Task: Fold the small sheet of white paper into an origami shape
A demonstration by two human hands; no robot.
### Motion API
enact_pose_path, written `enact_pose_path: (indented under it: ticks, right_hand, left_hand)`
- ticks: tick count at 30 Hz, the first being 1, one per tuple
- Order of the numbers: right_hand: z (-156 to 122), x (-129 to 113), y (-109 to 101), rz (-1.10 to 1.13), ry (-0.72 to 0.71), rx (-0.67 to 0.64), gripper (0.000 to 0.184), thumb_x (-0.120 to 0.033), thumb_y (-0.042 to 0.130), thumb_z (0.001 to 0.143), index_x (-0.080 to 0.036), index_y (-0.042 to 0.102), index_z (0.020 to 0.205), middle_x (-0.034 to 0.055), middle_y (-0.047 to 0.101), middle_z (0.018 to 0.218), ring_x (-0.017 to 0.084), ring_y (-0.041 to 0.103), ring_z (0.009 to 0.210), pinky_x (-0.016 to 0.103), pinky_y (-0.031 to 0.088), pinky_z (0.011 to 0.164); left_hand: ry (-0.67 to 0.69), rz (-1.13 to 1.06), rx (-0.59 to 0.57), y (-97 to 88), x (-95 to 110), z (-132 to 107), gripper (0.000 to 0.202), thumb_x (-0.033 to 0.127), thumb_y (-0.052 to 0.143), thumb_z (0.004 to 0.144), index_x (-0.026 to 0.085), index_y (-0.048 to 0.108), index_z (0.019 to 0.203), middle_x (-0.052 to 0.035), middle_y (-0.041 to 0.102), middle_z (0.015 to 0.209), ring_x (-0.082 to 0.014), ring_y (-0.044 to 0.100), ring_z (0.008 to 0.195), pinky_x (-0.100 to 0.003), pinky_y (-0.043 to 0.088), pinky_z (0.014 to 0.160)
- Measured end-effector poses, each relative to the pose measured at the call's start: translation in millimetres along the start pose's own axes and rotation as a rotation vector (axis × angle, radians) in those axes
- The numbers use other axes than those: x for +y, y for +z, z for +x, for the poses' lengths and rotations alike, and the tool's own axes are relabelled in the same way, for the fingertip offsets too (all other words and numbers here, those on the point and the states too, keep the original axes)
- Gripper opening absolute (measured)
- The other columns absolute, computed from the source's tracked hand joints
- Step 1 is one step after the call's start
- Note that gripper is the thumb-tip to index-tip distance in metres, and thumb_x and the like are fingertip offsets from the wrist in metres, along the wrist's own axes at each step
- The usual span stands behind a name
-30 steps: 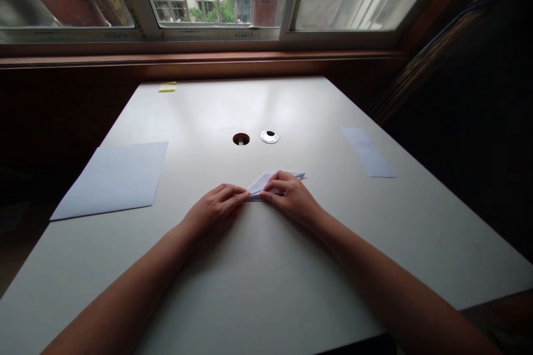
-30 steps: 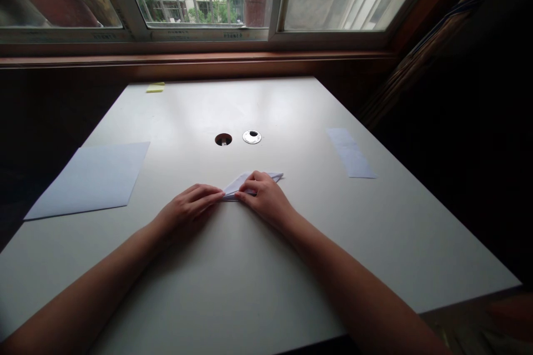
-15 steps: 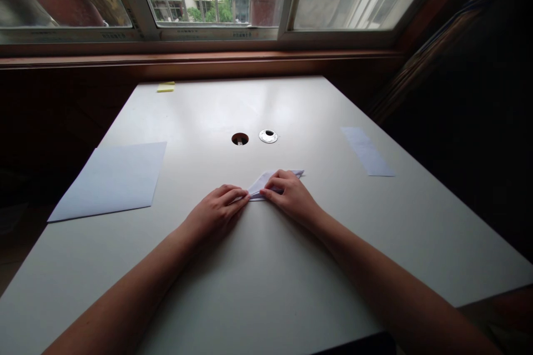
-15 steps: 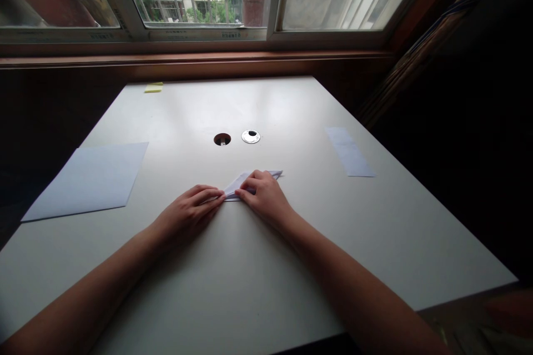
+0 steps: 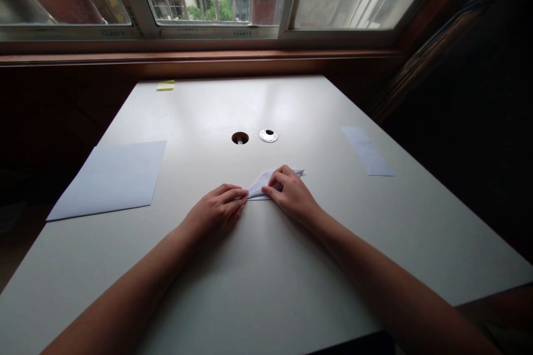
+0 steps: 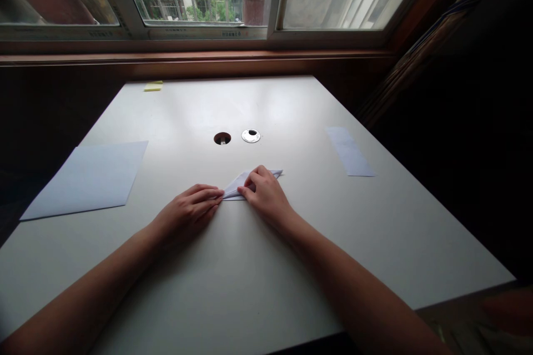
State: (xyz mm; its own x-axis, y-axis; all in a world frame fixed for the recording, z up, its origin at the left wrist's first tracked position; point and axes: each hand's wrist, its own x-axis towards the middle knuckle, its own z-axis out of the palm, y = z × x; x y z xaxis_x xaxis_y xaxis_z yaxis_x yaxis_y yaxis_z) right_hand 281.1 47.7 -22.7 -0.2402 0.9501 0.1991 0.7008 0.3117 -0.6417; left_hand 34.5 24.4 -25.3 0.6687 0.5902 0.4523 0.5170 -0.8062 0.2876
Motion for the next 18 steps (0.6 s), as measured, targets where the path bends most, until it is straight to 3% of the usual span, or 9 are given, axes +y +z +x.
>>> enact_pose_path:
  ticks: [7, 14, 18]
  right_hand:
    - [1.2, 3.6, 0.3, -0.046, -0.032, 0.003, 0.011, -0.029, 0.068, 0.085, -0.022, 0.063, 0.079, 0.0041, 0.059, 0.094, 0.022, 0.055, 0.092, 0.039, 0.045, 0.086]
    - [1.7, 3.5, -4.9, -0.064, -0.076, -0.046, 0.007, -0.027, 0.065, 0.087, -0.023, 0.064, 0.081, 0.0046, 0.060, 0.097, 0.024, 0.053, 0.097, 0.043, 0.043, 0.089]
    - [0.6, 4.8, -6.8, -0.069, -0.093, -0.061, 0.004, -0.026, 0.065, 0.086, -0.023, 0.063, 0.084, 0.0049, 0.060, 0.098, 0.025, 0.052, 0.099, 0.044, 0.043, 0.091]
  left_hand:
    - [-0.007, -0.022, -0.025, -0.8, 1.9, 1.0, 0.029, 0.015, 0.051, 0.095, 0.017, 0.063, 0.121, -0.0098, 0.069, 0.117, -0.0215, 0.062, 0.112, -0.041, 0.056, 0.098]
    - [-0.005, -0.152, 0.015, -4.0, -0.6, -0.6, 0.016, 0.013, 0.055, 0.092, 0.018, 0.069, 0.097, -0.0065, 0.073, 0.107, -0.0189, 0.066, 0.107, -0.035, 0.057, 0.095]
    - [0.013, -0.194, 0.022, -5.9, -1.4, -0.8, 0.015, 0.013, 0.056, 0.091, 0.019, 0.069, 0.094, -0.0061, 0.074, 0.104, -0.0186, 0.068, 0.104, -0.034, 0.058, 0.093]
